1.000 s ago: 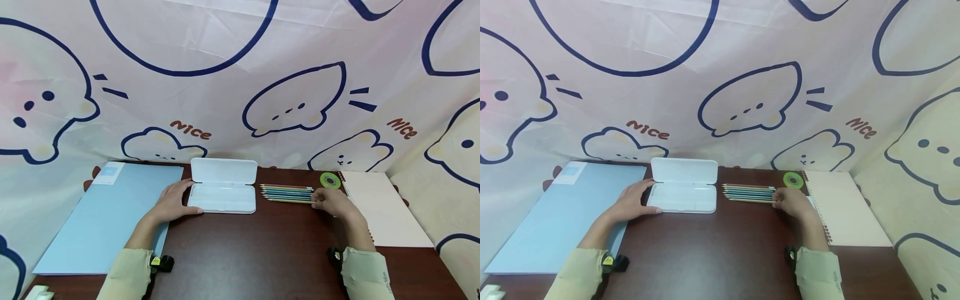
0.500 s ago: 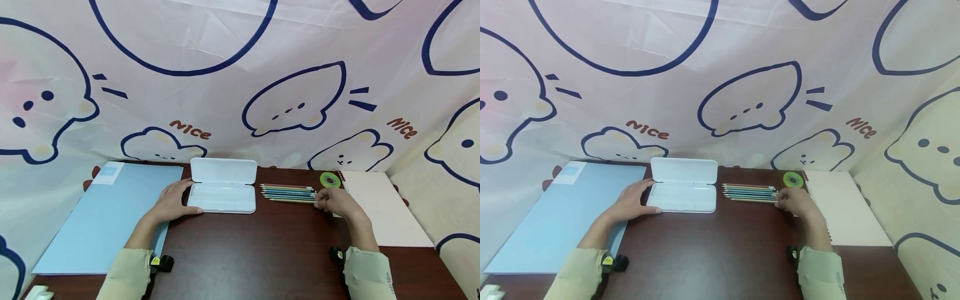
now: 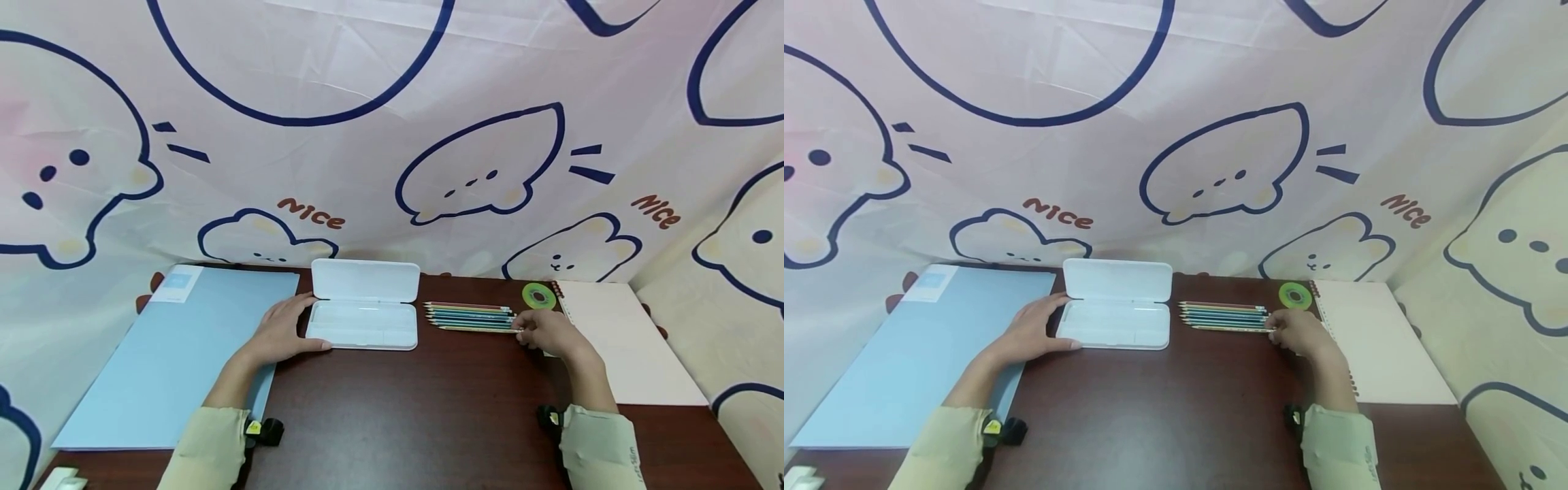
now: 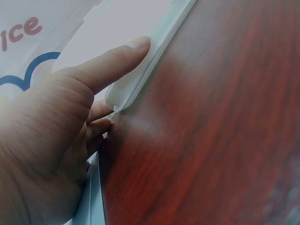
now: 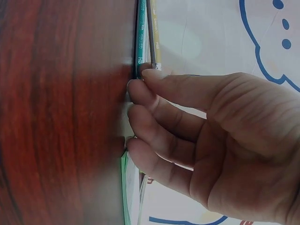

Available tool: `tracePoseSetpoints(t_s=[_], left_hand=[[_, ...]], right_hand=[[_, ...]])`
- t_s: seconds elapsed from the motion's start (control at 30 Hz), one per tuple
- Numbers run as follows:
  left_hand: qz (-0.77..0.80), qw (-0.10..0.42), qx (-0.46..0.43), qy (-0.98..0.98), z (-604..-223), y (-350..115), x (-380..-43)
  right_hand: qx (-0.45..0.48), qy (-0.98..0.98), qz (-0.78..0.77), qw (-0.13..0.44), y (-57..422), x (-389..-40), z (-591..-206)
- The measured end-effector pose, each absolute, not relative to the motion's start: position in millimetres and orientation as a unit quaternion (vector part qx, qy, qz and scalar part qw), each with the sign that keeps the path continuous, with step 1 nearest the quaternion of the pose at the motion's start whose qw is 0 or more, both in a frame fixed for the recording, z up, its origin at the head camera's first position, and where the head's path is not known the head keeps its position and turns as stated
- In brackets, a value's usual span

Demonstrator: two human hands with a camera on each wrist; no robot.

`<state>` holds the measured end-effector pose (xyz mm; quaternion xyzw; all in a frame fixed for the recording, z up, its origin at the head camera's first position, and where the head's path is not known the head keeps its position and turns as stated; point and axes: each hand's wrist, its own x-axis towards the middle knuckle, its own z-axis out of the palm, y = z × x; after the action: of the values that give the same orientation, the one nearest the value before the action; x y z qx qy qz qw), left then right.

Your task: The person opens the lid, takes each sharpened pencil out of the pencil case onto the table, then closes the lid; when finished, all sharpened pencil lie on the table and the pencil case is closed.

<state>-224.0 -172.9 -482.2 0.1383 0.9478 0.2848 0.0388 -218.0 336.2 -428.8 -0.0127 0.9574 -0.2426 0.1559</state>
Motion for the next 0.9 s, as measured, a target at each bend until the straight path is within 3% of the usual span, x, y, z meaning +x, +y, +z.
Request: tracePoseSetpoints(t_s=[0.9], left_hand=[[0.284,0.038,0.136,0.948,-480.0,-172.7,-222.9]], right_hand=[[-0.018,0.964,-0.230,0.134,332.0,-219.9,-429.0]])
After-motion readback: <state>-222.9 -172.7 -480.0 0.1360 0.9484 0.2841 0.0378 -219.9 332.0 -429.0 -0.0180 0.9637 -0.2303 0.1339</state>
